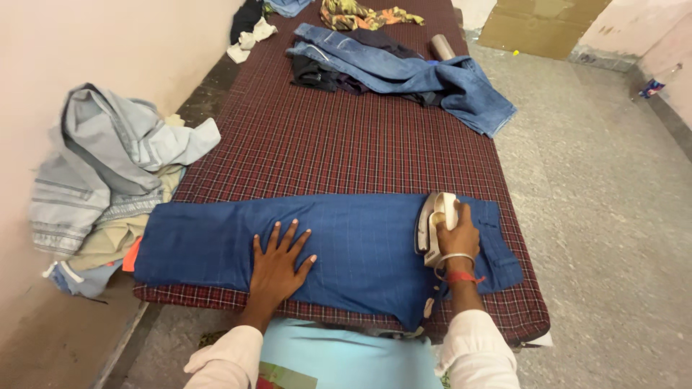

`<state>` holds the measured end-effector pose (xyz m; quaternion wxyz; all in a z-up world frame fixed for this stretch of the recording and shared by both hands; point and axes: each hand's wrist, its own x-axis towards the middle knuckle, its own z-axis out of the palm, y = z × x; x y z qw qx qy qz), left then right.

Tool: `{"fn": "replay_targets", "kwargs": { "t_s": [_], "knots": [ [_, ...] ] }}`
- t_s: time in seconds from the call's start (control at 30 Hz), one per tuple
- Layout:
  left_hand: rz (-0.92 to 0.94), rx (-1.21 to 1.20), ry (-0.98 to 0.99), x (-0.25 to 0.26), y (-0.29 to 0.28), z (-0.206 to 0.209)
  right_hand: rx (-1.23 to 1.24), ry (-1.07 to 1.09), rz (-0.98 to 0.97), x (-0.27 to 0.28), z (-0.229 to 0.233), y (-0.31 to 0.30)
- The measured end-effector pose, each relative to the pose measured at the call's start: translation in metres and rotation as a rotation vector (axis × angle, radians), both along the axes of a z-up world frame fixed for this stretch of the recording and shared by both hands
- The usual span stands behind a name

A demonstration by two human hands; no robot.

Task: The person irons a pair of blue trousers laid out on a bed. They use a white electric iron to smooth the fabric, moving it back and forth along the length of the garment. The person occasionally adjusts the trousers with their left hand to ensure even coverage and proper alignment during the process.

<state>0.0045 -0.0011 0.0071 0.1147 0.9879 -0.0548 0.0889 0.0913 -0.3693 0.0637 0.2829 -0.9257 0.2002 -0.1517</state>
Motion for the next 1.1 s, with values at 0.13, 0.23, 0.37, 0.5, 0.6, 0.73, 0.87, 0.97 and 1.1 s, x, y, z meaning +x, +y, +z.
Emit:
{"fn": "replay_targets", "kwargs": {
  "t_s": [0.13,0.23,0.37,0.5,0.6,0.73,0.87,0.97,1.1],
  "knots": [
    [0.006,0.004,0.006,-0.004,-0.001,0.003,-0.034,-0.002,0.058,-0.023,-0.004,0.004],
    [0.005,-0.016,0.005,-0.004,-0.001,0.003,-0.022,0.05,0.102,-0.054,0.0,0.015],
    [-0.01,-0.035,0.022,-0.003,0.001,0.005,0.052,0.089,0.164,-0.102,0.003,0.039],
    [-0.005,-0.066,0.016,-0.005,0.0,0.006,0.085,0.042,0.287,-0.122,0.007,0.055],
    [-0.016,-0.06,0.003,-0.006,0.002,0.006,0.13,0.024,0.281,-0.116,0.01,0.062],
    [-0.019,-0.057,-0.026,-0.004,0.001,0.002,0.157,-0.03,0.339,-0.089,0.009,0.069],
    [-0.017,-0.055,-0.025,-0.004,0.001,0.002,0.118,-0.013,0.311,-0.049,0.007,0.084],
    [-0.014,-0.057,-0.023,-0.004,0.002,0.002,0.104,-0.022,0.316,-0.025,0.006,0.094],
    [-0.019,-0.046,-0.055,-0.002,0.0,0.002,0.109,0.021,0.324,-0.005,0.01,0.102]
  ]
}}
